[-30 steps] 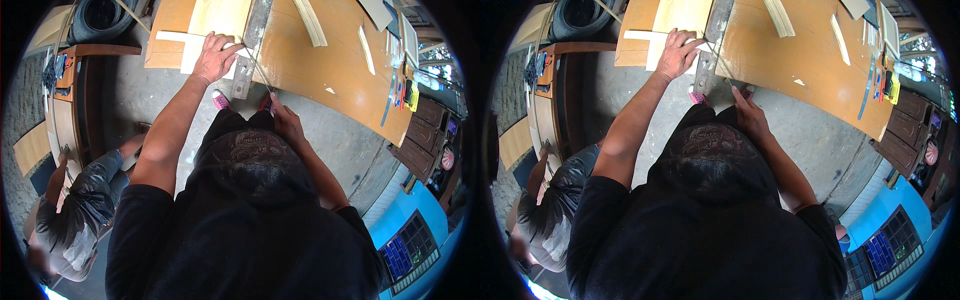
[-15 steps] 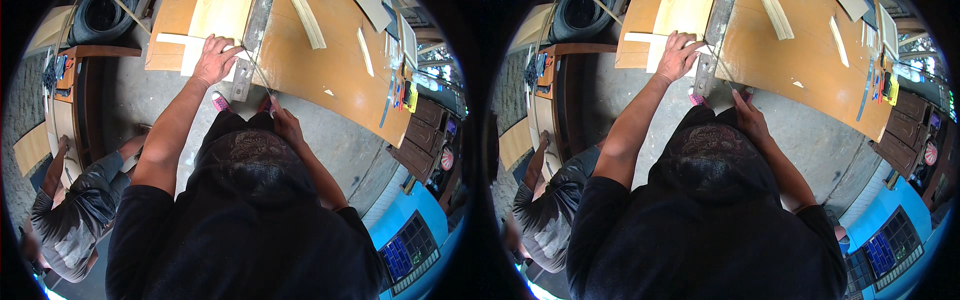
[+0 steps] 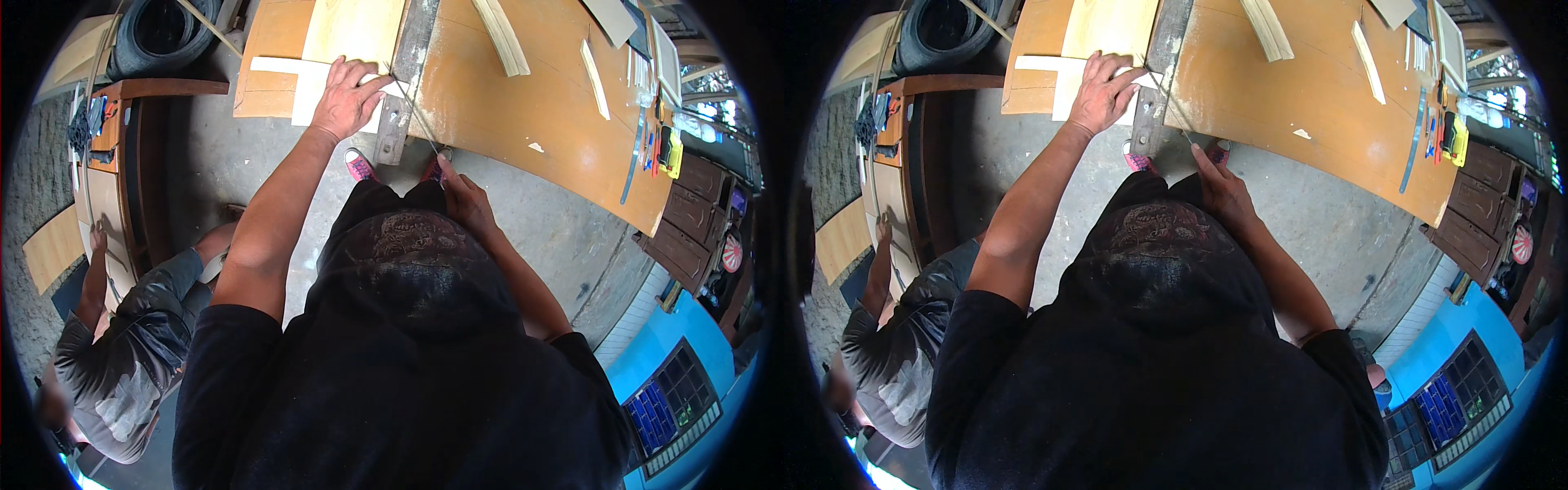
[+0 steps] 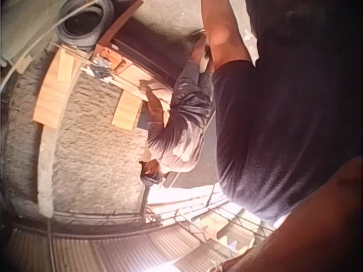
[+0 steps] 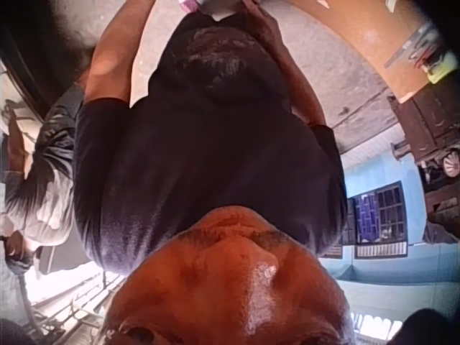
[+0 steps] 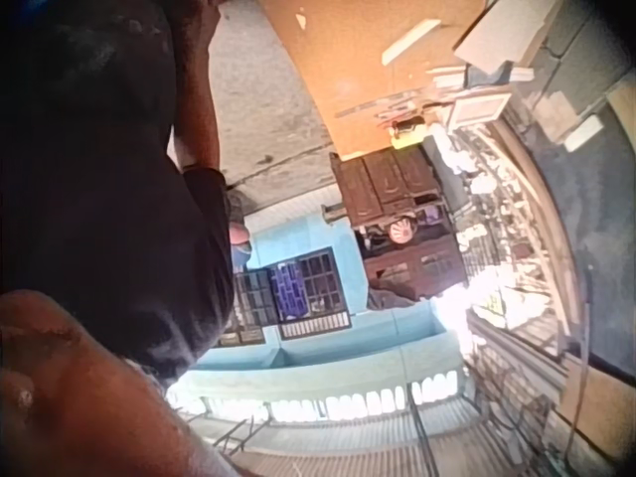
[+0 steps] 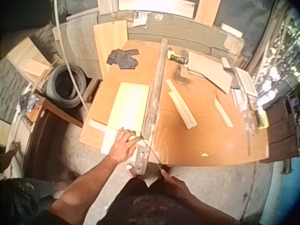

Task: Sawing a small rectangular piece of wood using a hand saw on a workbench.

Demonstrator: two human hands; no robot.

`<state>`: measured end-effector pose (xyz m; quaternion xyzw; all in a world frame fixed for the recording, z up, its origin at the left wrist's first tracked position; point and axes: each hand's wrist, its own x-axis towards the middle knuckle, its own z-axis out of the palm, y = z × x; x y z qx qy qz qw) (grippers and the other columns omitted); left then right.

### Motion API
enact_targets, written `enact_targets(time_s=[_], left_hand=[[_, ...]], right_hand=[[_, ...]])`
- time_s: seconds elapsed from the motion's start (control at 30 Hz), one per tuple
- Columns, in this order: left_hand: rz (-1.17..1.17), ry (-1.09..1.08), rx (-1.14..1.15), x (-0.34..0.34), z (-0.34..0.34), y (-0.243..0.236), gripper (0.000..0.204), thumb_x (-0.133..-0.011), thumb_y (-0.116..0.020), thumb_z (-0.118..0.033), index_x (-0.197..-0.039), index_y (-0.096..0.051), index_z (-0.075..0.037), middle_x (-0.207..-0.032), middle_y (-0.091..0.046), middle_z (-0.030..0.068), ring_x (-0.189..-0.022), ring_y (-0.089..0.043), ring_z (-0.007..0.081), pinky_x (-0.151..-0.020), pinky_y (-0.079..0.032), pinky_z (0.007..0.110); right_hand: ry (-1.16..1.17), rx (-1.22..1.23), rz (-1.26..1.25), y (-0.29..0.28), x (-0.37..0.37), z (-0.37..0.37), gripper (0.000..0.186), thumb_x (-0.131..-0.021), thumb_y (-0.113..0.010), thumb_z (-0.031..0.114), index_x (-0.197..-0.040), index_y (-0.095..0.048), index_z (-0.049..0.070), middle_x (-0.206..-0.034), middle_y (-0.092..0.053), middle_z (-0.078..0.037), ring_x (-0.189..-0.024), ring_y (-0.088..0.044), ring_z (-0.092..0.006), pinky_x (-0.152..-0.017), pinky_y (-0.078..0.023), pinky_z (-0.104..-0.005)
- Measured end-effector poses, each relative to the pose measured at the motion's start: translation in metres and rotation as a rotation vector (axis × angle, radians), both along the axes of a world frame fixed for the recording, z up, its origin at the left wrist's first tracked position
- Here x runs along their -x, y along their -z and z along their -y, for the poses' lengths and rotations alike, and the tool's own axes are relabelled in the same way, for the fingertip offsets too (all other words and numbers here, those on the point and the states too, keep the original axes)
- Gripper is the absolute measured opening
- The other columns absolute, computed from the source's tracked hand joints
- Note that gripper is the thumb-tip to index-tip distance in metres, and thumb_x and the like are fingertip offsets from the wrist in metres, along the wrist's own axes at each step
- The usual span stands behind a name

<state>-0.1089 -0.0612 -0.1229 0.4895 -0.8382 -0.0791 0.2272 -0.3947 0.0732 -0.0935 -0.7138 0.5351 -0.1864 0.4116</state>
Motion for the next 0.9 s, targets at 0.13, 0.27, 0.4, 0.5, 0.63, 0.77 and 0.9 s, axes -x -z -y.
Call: enact_targets(time_s=[0.13, 0.27, 0.4, 0.5, 0.63, 0.77, 0.9], left_hand=[[0.003, -0.001, -0.006, 0.001, 0.000, -0.003, 0.033, -0.089, -0.063, -0.019, -0.121, -0.066, -0.024, -0.119, -0.057, 0.0043, -0.118, -0.050, 0.0260, -0.118, -0.025, 0.051], [0.008, 0.004, -0.016, 0.001, 0.001, -0.004, 0.030, -0.092, -0.059, -0.023, -0.120, -0.067, -0.021, -0.120, -0.057, 0.0081, -0.120, -0.050, 0.0287, -0.118, -0.024, 0.051], [0.022, -0.004, -0.013, 0.001, 0.000, -0.001, 0.029, -0.092, -0.059, -0.024, -0.120, -0.067, -0.021, -0.120, -0.057, 0.0079, -0.120, -0.050, 0.0286, -0.118, -0.024, 0.051], [0.011, 0.004, -0.010, 0.001, 0.000, -0.002, 0.029, -0.092, -0.059, -0.024, -0.120, -0.067, -0.021, -0.120, -0.057, 0.0078, -0.121, -0.049, 0.0287, -0.118, -0.023, 0.051], [0.028, 0.005, -0.014, 0.001, -0.001, -0.003, 0.029, -0.092, -0.059, -0.023, -0.120, -0.067, -0.021, -0.120, -0.056, 0.0080, -0.121, -0.049, 0.0290, -0.118, -0.023, 0.051], [0.028, 0.000, -0.019, 0.002, 0.000, -0.003, 0.030, -0.092, -0.059, -0.022, -0.120, -0.067, -0.021, -0.121, -0.056, 0.0082, -0.121, -0.049, 0.0290, -0.118, -0.024, 0.052], [0.041, 0.004, -0.020, 0.001, 0.001, -0.003, 0.030, -0.091, -0.059, -0.022, -0.120, -0.067, -0.021, -0.121, -0.056, 0.0082, -0.121, -0.049, 0.0290, -0.118, -0.024, 0.053]], right_hand=[[-0.004, -0.024, 0.019, -0.004, -0.004, 0.007, 0.049, -0.097, -0.053, 0.008, -0.145, -0.046, 0.019, -0.102, -0.064, -0.026, -0.090, -0.064, -0.0464, -0.076, -0.053, -0.0468], [0.005, 0.017, 0.040, -0.005, -0.009, 0.015, 0.048, -0.098, -0.052, 0.009, -0.145, -0.046, 0.018, -0.103, -0.065, -0.025, -0.091, -0.064, -0.0454, -0.077, -0.053, -0.0463], [0.007, -0.029, 0.034, -0.006, -0.001, 0.003, 0.048, -0.098, -0.052, 0.010, -0.145, -0.046, 0.019, -0.102, -0.064, -0.025, -0.092, -0.064, -0.0455, -0.077, -0.053, -0.0459], [0.000, -0.030, 0.010, -0.006, 0.002, 0.003, 0.048, -0.098, -0.052, 0.010, -0.145, -0.046, 0.019, -0.101, -0.064, -0.026, -0.090, -0.064, -0.0453, -0.077, -0.053, -0.0454], [-0.003, -0.080, -0.001, -0.008, -0.001, 0.012, 0.049, -0.097, -0.052, 0.008, -0.145, -0.046, 0.019, -0.099, -0.064, -0.025, -0.088, -0.064, -0.0446, -0.076, -0.053, -0.0450], [0.007, 0.028, 0.070, -0.005, -0.005, 0.012, 0.050, -0.097, -0.052, 0.008, -0.145, -0.046, 0.020, -0.098, -0.064, -0.024, -0.087, -0.065, -0.0441, -0.075, -0.054, -0.0450], [0.002, -0.058, -0.011, -0.009, -0.001, 0.003, 0.050, -0.097, -0.052, 0.007, -0.145, -0.046, 0.018, -0.100, -0.064, -0.024, -0.087, -0.064, -0.0430, -0.076, -0.053, -0.0446]])
